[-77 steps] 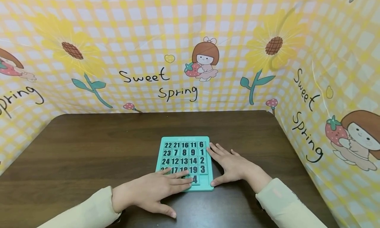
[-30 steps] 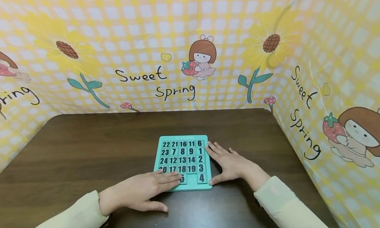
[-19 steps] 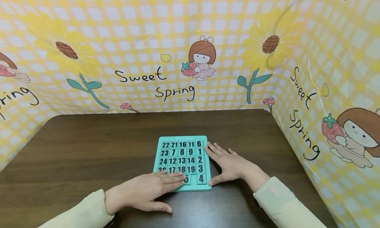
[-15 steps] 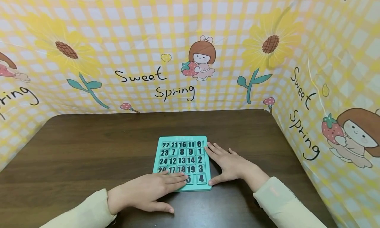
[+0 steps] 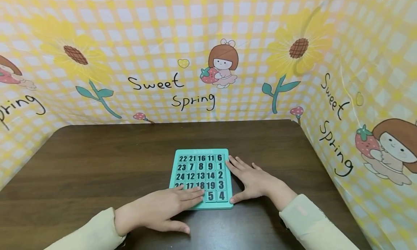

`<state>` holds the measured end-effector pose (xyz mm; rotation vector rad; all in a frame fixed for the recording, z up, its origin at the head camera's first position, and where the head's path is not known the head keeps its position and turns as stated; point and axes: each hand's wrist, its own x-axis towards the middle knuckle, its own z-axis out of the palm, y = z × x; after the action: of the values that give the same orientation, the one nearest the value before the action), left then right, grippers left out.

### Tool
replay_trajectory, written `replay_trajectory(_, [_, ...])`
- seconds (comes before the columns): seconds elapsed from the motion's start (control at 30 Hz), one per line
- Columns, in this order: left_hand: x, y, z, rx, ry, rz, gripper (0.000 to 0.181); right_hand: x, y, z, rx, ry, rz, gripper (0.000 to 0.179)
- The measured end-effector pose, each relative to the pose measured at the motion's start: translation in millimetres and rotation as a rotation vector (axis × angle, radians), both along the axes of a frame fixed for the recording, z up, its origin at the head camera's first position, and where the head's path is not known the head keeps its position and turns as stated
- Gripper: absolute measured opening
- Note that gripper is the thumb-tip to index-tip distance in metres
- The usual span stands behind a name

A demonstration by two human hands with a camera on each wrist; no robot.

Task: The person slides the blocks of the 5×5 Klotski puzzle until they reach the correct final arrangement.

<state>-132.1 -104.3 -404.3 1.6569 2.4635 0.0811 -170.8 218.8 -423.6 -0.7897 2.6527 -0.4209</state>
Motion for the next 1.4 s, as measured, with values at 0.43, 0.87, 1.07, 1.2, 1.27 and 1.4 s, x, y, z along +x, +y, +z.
replay_trajectory(0.43, [9.8,-37.1,5.7,0.038,-0.009,0.114,0.073,0.1,3,-1.0,0.009,-0.004,-0.013,0.119])
replay_trajectory(0.87, [11.7,-37.0,-3.2,0.052,0.019,0.099,0.073,0.5,1,0.3,0.005,-0.009,-0.009,0.118])
replay_trajectory(1.07, [9.9,-32.0,-3.3,0.054,0.029,0.08,0.072,0.0,1,0.8,0.005,-0.002,-0.001,0.119])
replay_trajectory(1.2, [9.4,-27.7,-3.3,0.049,0.039,0.07,0.073,0.0,1,1.0,0.004,0.003,0.001,0.119])
replay_trajectory(1.27, [9.3,-25.7,-3.2,0.045,0.036,0.067,0.073,-0.1,1,0.7,0.002,0.002,0.002,0.119])
replay_trajectory(1.4, [8.3,-21.2,-2.7,0.038,0.016,0.056,0.074,-0.6,0,0.2,0.001,0.004,0.001,0.118])
